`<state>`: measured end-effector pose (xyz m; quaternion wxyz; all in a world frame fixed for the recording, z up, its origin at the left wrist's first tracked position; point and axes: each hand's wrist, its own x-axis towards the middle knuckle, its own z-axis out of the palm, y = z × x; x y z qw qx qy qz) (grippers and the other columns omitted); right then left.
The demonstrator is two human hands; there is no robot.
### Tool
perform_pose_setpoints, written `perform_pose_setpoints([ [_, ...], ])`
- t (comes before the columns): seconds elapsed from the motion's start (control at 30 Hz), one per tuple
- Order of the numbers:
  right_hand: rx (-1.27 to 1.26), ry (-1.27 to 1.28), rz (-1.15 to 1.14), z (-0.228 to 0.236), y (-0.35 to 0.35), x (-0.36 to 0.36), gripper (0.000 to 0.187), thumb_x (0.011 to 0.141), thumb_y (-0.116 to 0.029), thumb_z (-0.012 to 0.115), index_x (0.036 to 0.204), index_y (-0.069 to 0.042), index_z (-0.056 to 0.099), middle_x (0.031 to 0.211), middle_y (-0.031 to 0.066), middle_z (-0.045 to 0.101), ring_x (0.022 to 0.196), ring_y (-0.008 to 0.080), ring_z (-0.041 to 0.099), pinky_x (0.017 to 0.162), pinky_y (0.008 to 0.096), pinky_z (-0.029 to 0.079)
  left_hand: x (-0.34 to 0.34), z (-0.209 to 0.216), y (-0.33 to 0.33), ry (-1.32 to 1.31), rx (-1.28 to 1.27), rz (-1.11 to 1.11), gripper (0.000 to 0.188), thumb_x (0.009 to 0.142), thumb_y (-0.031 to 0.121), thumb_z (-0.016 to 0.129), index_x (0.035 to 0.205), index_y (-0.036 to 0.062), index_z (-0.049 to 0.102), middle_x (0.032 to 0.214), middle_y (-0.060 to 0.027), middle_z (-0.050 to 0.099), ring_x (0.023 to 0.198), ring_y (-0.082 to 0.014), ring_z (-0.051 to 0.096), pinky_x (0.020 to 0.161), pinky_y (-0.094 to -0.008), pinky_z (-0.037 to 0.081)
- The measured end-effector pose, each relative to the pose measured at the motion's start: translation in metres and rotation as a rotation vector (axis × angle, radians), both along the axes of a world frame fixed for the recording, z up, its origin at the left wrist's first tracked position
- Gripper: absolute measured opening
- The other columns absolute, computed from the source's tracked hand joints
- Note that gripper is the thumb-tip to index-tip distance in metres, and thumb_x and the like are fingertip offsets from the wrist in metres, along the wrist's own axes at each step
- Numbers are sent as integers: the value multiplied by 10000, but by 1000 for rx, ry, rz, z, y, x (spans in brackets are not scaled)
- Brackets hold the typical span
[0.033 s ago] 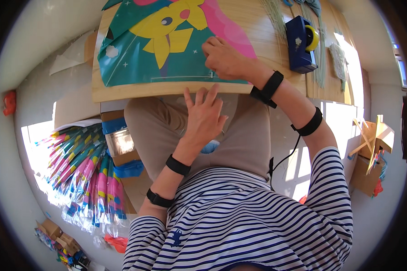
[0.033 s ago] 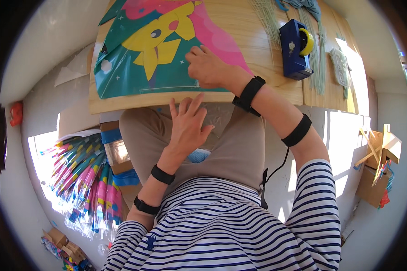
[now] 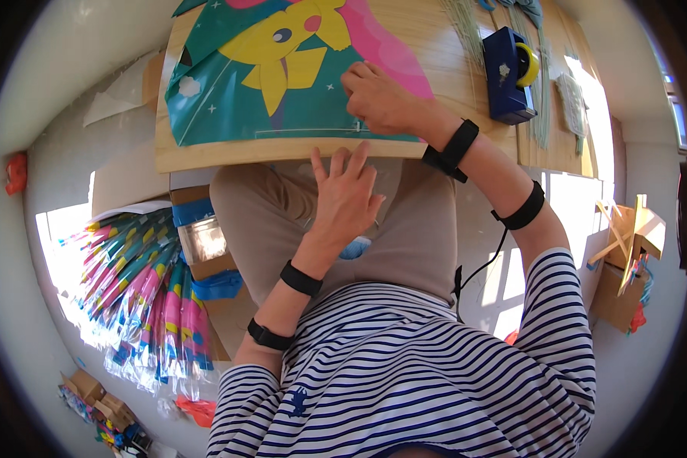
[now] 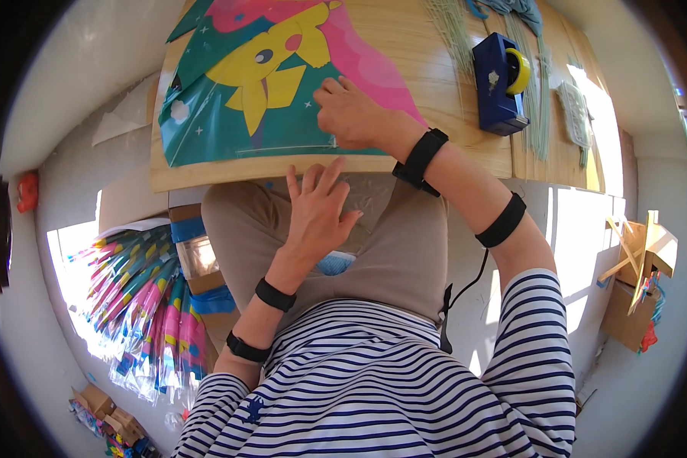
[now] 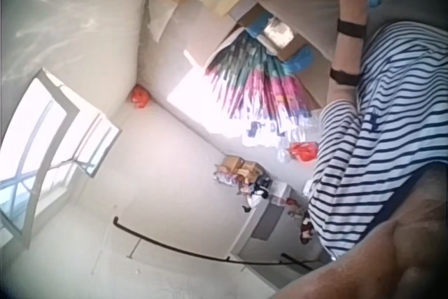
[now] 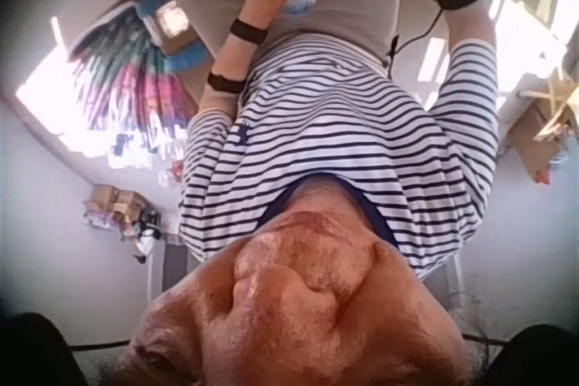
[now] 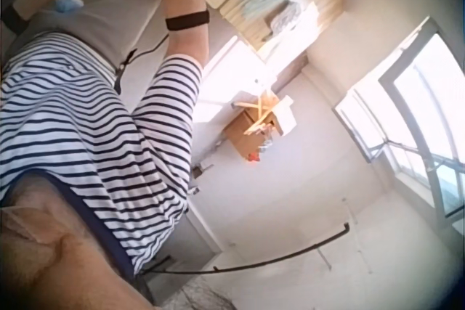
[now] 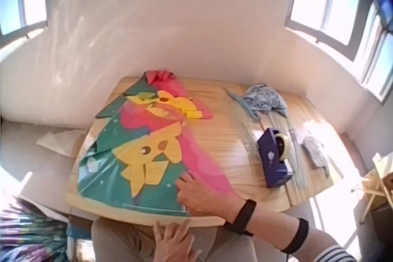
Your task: Applying adhesive tape to kite frames and attaching plastic sheeting for assembly.
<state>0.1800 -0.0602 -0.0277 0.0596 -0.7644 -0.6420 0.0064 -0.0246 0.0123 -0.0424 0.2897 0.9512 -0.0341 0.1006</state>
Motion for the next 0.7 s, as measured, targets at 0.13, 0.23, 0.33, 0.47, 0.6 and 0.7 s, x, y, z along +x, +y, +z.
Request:
perform_pose_setpoints([
  [0.13,-5,-17,10,-2,3,1,36,668,-32,651,646,-15,674,968,122,552,1043,324,484,953,401,429,3,-1,2,4,4,1,320,696,201,780,901,14,622,1431,-130,450,1193,-365,445,1068,-723,204],
  [0.23,-22,-10,6,-2,3,1,34,669,-27,655,642,-13,671,960,123,555,1031,321,489,953,401,430,6,-2,3,2,8,0,326,692,204,779,906,10,627,1434,-133,450,1186,-365,446,1072,-723,203],
  [0.33,-20,9,2,-1,3,1,31,668,-22,656,641,-15,671,953,122,556,1029,317,490,949,402,432,8,-4,3,-6,9,-1,325,693,208,776,903,9,629,1434,-136,451,1178,-365,449,1076,-721,201],
  [0.47,-24,11,-1,-4,3,2,27,665,-22,657,644,-19,673,950,121,561,1031,313,491,936,399,435,12,-5,3,-9,10,-5,321,694,214,774,897,10,630,1431,-135,453,1165,-360,455,1083,-720,192],
  [0.6,-90,6,-13,-2,4,2,43,675,-36,661,690,-32,701,986,126,572,1059,317,501,966,430,427,15,-7,3,-5,17,-11,324,693,219,774,896,9,633,1426,-132,460,1158,-354,460,1091,-716,184],
  [0.7,-167,-29,-34,-1,6,2,83,682,-54,669,735,-49,732,1018,129,582,1092,322,514,1013,477,417,16,-8,3,-5,34,-9,331,691,220,775,906,12,634,1416,-131,470,1157,-350,462,1097,-712,180],
])
